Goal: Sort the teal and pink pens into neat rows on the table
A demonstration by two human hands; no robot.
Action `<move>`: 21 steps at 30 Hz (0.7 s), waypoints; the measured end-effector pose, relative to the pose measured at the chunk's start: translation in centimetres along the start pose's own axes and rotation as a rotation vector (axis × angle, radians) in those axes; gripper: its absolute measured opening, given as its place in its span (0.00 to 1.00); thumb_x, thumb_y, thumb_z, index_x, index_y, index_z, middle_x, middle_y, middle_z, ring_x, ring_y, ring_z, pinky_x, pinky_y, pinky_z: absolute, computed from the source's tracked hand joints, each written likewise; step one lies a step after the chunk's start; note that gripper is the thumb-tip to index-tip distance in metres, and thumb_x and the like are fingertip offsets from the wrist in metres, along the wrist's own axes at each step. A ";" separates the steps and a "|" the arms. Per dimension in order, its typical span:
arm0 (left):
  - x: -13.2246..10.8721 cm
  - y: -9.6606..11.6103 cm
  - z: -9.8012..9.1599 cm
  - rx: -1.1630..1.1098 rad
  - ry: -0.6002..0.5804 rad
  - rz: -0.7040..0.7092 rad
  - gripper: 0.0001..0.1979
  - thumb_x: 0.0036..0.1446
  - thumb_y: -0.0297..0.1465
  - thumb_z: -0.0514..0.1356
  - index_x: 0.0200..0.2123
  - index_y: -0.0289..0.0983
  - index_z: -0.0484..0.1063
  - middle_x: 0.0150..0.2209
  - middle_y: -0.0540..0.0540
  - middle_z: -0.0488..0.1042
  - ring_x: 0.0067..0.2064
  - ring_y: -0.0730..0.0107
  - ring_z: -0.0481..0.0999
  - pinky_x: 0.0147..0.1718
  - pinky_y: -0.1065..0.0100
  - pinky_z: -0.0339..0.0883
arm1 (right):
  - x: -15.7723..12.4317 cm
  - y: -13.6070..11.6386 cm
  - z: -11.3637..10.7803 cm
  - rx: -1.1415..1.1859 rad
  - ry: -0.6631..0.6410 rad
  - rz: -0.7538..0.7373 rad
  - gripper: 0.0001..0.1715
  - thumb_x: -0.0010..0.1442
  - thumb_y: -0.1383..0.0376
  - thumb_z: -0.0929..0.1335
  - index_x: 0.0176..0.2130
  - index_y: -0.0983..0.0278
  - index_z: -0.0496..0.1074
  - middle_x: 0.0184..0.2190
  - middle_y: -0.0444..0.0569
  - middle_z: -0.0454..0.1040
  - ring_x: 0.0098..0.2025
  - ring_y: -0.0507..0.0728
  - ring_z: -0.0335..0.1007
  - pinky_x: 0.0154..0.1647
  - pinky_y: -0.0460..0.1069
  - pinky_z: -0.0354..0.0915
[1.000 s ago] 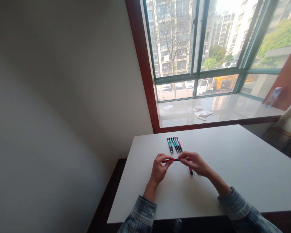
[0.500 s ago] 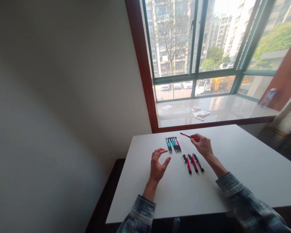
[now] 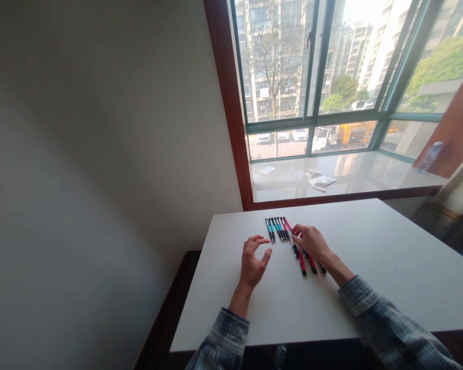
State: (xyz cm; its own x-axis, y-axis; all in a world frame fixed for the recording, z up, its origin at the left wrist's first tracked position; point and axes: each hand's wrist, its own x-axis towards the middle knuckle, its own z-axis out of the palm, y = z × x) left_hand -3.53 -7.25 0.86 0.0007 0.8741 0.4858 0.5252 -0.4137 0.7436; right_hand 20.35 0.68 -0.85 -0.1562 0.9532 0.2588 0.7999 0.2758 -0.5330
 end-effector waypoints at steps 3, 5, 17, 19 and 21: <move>0.0 -0.2 0.1 0.000 0.001 0.000 0.10 0.59 0.28 0.63 0.44 0.44 0.79 0.50 0.44 0.75 0.56 0.55 0.72 0.59 0.52 0.65 | 0.0 0.0 0.3 0.037 -0.025 -0.023 0.07 0.61 0.62 0.68 0.39 0.57 0.78 0.32 0.44 0.82 0.33 0.57 0.77 0.37 0.49 0.66; -0.1 -0.2 0.1 -0.001 -0.001 0.000 0.10 0.59 0.28 0.63 0.44 0.44 0.79 0.50 0.44 0.75 0.56 0.55 0.72 0.58 0.52 0.65 | 0.0 0.3 0.3 0.062 -0.030 -0.041 0.09 0.62 0.63 0.67 0.39 0.57 0.78 0.32 0.45 0.81 0.33 0.57 0.77 0.38 0.50 0.67; -0.1 0.1 0.1 -0.014 -0.012 0.000 0.09 0.60 0.28 0.62 0.42 0.44 0.79 0.50 0.45 0.76 0.56 0.56 0.71 0.59 0.51 0.64 | -3.0 0.9 -3.0 0.141 -0.253 -0.316 0.33 0.54 0.62 0.75 0.58 0.57 0.70 0.53 0.51 0.77 0.57 0.65 0.67 0.55 0.59 0.68; -0.1 0.0 0.1 -0.012 -0.014 0.000 0.09 0.60 0.29 0.62 0.42 0.44 0.79 0.50 0.45 0.76 0.56 0.55 0.71 0.59 0.51 0.64 | -3.2 0.8 -2.9 0.118 -0.277 -0.315 0.33 0.53 0.63 0.75 0.58 0.56 0.70 0.50 0.50 0.78 0.54 0.64 0.68 0.51 0.58 0.69; -0.1 -0.1 0.1 -0.013 -0.017 -0.007 0.09 0.60 0.29 0.62 0.42 0.44 0.79 0.50 0.45 0.76 0.56 0.55 0.72 0.58 0.51 0.64 | -3.1 0.8 -2.8 0.109 -0.282 -0.310 0.32 0.53 0.64 0.75 0.56 0.56 0.71 0.47 0.49 0.79 0.50 0.63 0.70 0.47 0.56 0.70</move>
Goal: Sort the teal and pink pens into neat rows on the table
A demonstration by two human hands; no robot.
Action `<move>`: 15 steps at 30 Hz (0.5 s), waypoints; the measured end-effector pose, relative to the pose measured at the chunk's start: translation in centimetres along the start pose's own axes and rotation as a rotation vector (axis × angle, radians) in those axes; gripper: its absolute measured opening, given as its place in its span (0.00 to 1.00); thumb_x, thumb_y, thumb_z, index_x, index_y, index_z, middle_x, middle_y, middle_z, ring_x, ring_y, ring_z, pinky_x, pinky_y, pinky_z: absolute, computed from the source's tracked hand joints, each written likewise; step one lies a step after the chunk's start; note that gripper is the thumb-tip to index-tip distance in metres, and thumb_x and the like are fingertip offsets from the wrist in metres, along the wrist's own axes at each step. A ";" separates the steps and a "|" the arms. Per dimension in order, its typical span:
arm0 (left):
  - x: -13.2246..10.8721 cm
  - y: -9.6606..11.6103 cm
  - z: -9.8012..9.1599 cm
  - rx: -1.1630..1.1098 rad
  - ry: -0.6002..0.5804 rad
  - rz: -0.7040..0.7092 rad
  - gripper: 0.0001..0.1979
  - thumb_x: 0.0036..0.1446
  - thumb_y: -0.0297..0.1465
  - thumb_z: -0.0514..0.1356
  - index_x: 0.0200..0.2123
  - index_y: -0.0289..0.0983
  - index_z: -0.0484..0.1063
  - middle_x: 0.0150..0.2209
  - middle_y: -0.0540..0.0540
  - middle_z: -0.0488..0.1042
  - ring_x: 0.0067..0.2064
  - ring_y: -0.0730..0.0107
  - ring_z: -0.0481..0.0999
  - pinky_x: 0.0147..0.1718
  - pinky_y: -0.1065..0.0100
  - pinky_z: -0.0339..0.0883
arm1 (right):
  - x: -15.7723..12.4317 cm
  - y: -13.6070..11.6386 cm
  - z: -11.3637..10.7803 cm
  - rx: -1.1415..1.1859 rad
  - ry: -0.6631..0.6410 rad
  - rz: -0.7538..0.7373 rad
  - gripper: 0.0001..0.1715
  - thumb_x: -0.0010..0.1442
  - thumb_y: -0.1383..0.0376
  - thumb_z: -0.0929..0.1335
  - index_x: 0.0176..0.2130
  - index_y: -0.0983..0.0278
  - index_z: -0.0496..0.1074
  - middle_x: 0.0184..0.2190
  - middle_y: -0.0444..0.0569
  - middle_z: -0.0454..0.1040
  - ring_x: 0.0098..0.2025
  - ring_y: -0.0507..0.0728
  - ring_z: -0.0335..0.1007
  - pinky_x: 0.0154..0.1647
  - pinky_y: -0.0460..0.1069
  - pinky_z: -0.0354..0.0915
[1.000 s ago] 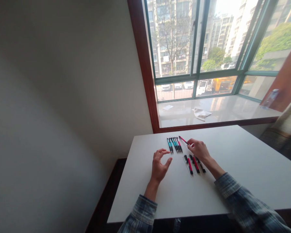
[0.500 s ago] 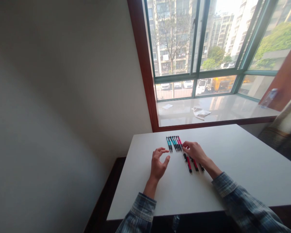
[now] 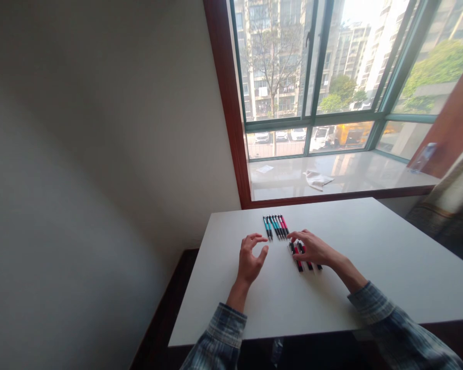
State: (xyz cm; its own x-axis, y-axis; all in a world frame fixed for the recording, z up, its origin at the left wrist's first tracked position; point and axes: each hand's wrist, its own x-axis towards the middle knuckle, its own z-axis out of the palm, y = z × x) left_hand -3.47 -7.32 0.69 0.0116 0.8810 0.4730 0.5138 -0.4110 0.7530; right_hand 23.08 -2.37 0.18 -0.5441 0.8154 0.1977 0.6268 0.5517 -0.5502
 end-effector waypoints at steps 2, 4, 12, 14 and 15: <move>0.0 -0.1 -0.1 -0.005 0.000 -0.001 0.08 0.60 0.30 0.62 0.42 0.44 0.79 0.50 0.45 0.76 0.56 0.55 0.72 0.58 0.51 0.64 | 0.2 0.0 -0.2 -0.012 0.019 -0.005 0.28 0.54 0.64 0.75 0.54 0.56 0.72 0.45 0.49 0.79 0.49 0.62 0.71 0.45 0.55 0.71; 0.0 -0.1 -0.1 -0.020 0.006 -0.005 0.08 0.60 0.31 0.62 0.42 0.43 0.79 0.50 0.44 0.77 0.56 0.55 0.72 0.56 0.52 0.65 | 0.2 -0.4 -0.5 -0.035 0.087 -0.015 0.26 0.55 0.64 0.75 0.53 0.57 0.73 0.45 0.49 0.79 0.48 0.63 0.72 0.44 0.56 0.72; 0.0 0.4 0.1 -0.303 -0.254 -0.165 0.15 0.60 0.42 0.65 0.44 0.39 0.79 0.39 0.43 0.82 0.41 0.58 0.80 0.43 0.59 0.71 | -0.2 -7.4 1.5 -0.089 0.282 -0.298 0.30 0.57 0.67 0.75 0.57 0.56 0.69 0.50 0.51 0.77 0.51 0.63 0.71 0.53 0.61 0.71; 0.0 0.4 0.2 -0.357 -0.299 -0.178 0.16 0.58 0.43 0.67 0.44 0.38 0.79 0.36 0.43 0.82 0.39 0.59 0.81 0.42 0.61 0.71 | -0.1 -8.2 2.2 -0.072 0.273 -0.315 0.31 0.57 0.67 0.76 0.57 0.56 0.69 0.50 0.50 0.76 0.51 0.63 0.71 0.52 0.60 0.71; -0.1 0.3 0.3 -0.367 -0.294 -0.184 0.16 0.58 0.42 0.67 0.43 0.38 0.79 0.35 0.43 0.82 0.38 0.59 0.81 0.41 0.61 0.71 | 0.1 -8.1 2.2 -0.060 0.273 -0.307 0.31 0.57 0.66 0.76 0.57 0.56 0.69 0.50 0.50 0.76 0.51 0.63 0.71 0.52 0.59 0.72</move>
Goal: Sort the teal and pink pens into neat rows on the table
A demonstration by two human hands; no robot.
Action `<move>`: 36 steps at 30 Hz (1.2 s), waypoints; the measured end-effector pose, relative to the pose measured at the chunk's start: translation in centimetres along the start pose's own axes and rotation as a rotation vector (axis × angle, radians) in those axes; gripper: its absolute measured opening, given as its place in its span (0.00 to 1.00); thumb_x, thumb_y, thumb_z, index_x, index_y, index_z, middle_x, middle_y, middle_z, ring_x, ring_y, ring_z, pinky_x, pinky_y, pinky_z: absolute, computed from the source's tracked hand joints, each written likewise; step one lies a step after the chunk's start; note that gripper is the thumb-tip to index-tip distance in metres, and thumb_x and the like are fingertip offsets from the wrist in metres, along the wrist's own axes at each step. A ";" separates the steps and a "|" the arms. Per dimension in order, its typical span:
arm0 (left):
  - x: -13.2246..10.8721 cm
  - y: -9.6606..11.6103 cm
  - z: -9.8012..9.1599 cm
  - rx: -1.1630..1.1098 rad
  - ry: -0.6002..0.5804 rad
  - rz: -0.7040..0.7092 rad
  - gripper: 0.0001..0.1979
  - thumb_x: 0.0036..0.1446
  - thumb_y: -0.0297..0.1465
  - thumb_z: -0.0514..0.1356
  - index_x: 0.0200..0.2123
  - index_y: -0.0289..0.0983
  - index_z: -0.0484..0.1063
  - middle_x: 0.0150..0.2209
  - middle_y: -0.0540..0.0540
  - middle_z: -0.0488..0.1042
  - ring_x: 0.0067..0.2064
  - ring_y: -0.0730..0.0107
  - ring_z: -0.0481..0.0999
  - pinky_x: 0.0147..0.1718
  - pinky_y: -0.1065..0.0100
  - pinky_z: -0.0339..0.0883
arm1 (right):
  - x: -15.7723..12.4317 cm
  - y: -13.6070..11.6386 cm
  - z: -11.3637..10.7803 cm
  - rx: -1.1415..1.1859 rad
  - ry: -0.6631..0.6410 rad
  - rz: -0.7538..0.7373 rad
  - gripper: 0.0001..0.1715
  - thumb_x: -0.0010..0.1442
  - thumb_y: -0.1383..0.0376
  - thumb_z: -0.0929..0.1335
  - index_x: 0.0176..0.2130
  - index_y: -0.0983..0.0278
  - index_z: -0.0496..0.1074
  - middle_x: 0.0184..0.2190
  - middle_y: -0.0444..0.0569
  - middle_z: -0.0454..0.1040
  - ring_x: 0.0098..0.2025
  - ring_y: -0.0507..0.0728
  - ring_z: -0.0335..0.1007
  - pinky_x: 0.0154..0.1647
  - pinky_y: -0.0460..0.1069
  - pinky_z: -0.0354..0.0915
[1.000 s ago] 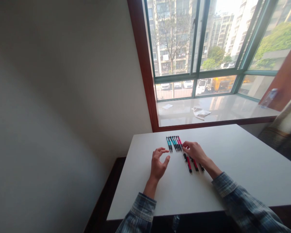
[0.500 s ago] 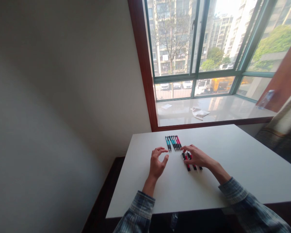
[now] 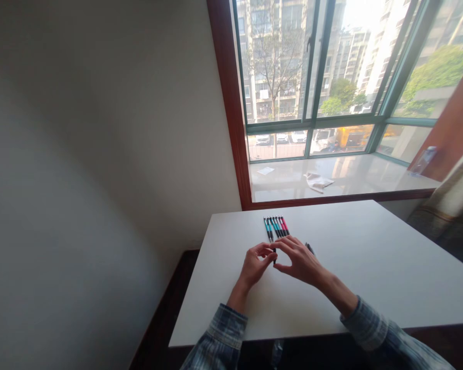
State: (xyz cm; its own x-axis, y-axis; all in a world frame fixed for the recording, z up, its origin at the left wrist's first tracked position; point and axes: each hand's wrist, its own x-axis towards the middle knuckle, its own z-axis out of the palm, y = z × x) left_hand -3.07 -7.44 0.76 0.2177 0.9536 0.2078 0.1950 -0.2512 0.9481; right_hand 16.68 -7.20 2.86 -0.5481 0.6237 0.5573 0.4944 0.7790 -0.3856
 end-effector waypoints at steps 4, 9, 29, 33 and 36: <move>0.1 -0.4 -0.1 0.053 0.140 -0.006 0.13 0.58 0.40 0.66 0.40 0.38 0.80 0.34 0.44 0.83 0.38 0.61 0.81 0.39 0.63 0.70 | 0.0 3.4 -0.6 -0.034 0.026 0.125 0.20 0.59 0.61 0.75 0.51 0.58 0.74 0.46 0.51 0.78 0.49 0.63 0.72 0.51 0.59 0.71; 0.2 -0.4 -0.2 0.159 0.194 0.046 0.09 0.58 0.37 0.64 0.39 0.41 0.81 0.37 0.46 0.82 0.38 0.62 0.79 0.38 0.63 0.70 | -0.5 8.2 -1.1 -0.129 -0.100 0.271 0.06 0.64 0.60 0.71 0.39 0.58 0.80 0.34 0.50 0.80 0.40 0.62 0.72 0.43 0.57 0.70; 0.4 -0.5 0.0 0.316 0.199 0.033 0.05 0.56 0.35 0.68 0.37 0.43 0.81 0.37 0.48 0.83 0.40 0.61 0.79 0.42 0.60 0.69 | 0.4 5.3 2.9 0.686 0.030 0.456 0.20 0.60 0.50 0.72 0.42 0.62 0.82 0.38 0.51 0.84 0.40 0.61 0.81 0.45 0.54 0.75; 0.5 -0.9 0.0 0.324 0.196 0.039 0.05 0.57 0.35 0.67 0.37 0.44 0.81 0.37 0.48 0.83 0.41 0.61 0.79 0.43 0.60 0.69 | 0.4 5.3 2.8 0.665 0.019 0.453 0.19 0.61 0.50 0.72 0.41 0.62 0.81 0.38 0.50 0.84 0.40 0.61 0.81 0.44 0.53 0.75; 0.5 -1.0 0.0 0.323 0.194 0.039 0.05 0.57 0.36 0.67 0.37 0.44 0.81 0.38 0.48 0.83 0.41 0.61 0.79 0.43 0.60 0.69 | 0.3 5.3 2.7 0.653 0.015 0.449 0.18 0.61 0.50 0.71 0.41 0.61 0.81 0.38 0.50 0.84 0.39 0.60 0.81 0.44 0.53 0.75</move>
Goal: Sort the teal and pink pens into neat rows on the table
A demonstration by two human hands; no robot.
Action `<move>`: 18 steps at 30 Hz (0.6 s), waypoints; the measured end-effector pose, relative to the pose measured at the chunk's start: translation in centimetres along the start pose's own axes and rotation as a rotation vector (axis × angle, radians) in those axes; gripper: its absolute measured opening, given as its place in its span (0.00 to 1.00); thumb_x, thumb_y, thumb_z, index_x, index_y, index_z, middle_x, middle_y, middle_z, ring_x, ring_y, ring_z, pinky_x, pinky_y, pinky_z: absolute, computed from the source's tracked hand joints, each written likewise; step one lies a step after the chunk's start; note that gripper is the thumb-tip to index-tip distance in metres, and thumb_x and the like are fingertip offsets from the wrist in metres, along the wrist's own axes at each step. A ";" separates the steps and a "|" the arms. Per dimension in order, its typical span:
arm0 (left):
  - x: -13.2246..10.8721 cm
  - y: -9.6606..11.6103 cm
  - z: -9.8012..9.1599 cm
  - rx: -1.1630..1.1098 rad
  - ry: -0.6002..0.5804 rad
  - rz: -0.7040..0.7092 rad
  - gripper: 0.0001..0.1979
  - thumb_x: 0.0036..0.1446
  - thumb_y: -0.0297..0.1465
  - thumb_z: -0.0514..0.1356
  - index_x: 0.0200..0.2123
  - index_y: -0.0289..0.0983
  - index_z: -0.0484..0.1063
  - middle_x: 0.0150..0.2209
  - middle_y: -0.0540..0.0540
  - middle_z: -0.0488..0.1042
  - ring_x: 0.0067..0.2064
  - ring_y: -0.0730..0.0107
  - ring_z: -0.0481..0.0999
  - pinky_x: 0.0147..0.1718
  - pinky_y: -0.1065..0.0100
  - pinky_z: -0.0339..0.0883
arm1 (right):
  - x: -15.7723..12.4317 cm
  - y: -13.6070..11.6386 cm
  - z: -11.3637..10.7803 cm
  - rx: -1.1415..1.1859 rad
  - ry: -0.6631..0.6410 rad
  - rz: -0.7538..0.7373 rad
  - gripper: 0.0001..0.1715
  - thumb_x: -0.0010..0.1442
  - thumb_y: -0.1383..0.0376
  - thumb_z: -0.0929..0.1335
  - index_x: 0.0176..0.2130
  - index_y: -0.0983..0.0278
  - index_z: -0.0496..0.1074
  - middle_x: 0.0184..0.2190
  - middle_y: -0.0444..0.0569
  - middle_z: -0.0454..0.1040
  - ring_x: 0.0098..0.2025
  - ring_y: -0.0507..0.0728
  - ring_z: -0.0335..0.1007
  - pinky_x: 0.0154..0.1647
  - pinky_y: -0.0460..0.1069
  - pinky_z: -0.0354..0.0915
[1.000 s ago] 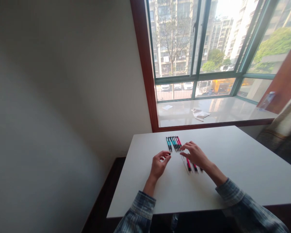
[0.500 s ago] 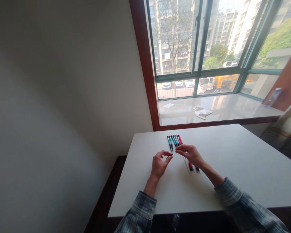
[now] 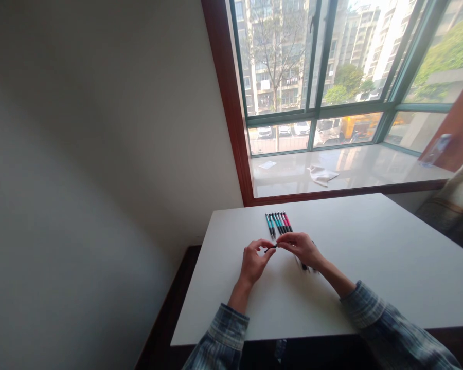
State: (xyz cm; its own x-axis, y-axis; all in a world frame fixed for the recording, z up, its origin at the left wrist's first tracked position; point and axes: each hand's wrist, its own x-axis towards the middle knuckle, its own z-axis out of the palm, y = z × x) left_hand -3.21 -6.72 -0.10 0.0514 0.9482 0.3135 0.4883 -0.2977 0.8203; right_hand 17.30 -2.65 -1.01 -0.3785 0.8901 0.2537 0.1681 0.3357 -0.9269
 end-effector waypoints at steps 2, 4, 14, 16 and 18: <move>0.0 0.1 0.0 0.004 -0.003 -0.003 0.06 0.57 0.37 0.67 0.37 0.44 0.81 0.37 0.47 0.83 0.41 0.61 0.79 0.43 0.60 0.69 | 0.0 0.0 0.0 -0.009 -0.006 -0.004 0.19 0.61 0.50 0.71 0.41 0.61 0.81 0.37 0.50 0.84 0.39 0.60 0.80 0.43 0.53 0.75; 0.0 0.3 -0.1 0.006 -0.003 -0.007 0.05 0.57 0.37 0.67 0.36 0.44 0.81 0.37 0.47 0.83 0.41 0.60 0.79 0.43 0.59 0.70 | -0.1 -0.1 0.0 -0.014 -0.007 -0.007 0.19 0.61 0.50 0.71 0.41 0.61 0.81 0.37 0.50 0.84 0.39 0.60 0.80 0.43 0.53 0.75; -0.2 0.5 -0.2 0.005 -0.006 0.021 0.04 0.57 0.36 0.67 0.36 0.44 0.81 0.37 0.48 0.83 0.42 0.59 0.79 0.43 0.59 0.69 | -0.3 -0.1 0.2 -0.097 0.006 -0.038 0.17 0.62 0.50 0.70 0.40 0.60 0.81 0.36 0.48 0.84 0.37 0.59 0.79 0.42 0.51 0.73; -0.2 0.4 -0.2 0.013 0.001 0.029 0.04 0.57 0.36 0.67 0.36 0.43 0.80 0.38 0.47 0.83 0.43 0.58 0.79 0.44 0.58 0.69 | -0.5 -0.3 0.2 -0.182 0.016 -0.065 0.17 0.64 0.50 0.69 0.39 0.59 0.80 0.34 0.47 0.83 0.35 0.58 0.78 0.40 0.51 0.72; -0.2 0.4 -0.2 0.017 0.006 0.041 0.04 0.57 0.35 0.67 0.36 0.43 0.80 0.38 0.47 0.83 0.43 0.58 0.79 0.45 0.57 0.70 | -0.6 -0.5 0.2 -0.288 0.019 -0.095 0.17 0.65 0.50 0.68 0.38 0.59 0.80 0.32 0.47 0.82 0.33 0.56 0.76 0.38 0.50 0.70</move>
State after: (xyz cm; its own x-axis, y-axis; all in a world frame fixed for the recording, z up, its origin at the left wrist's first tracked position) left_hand -3.19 -7.05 0.25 0.0664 0.9346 0.3494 0.5010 -0.3340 0.7984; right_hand 17.24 -3.37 -0.77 -0.3886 0.8554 0.3426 0.3853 0.4886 -0.7828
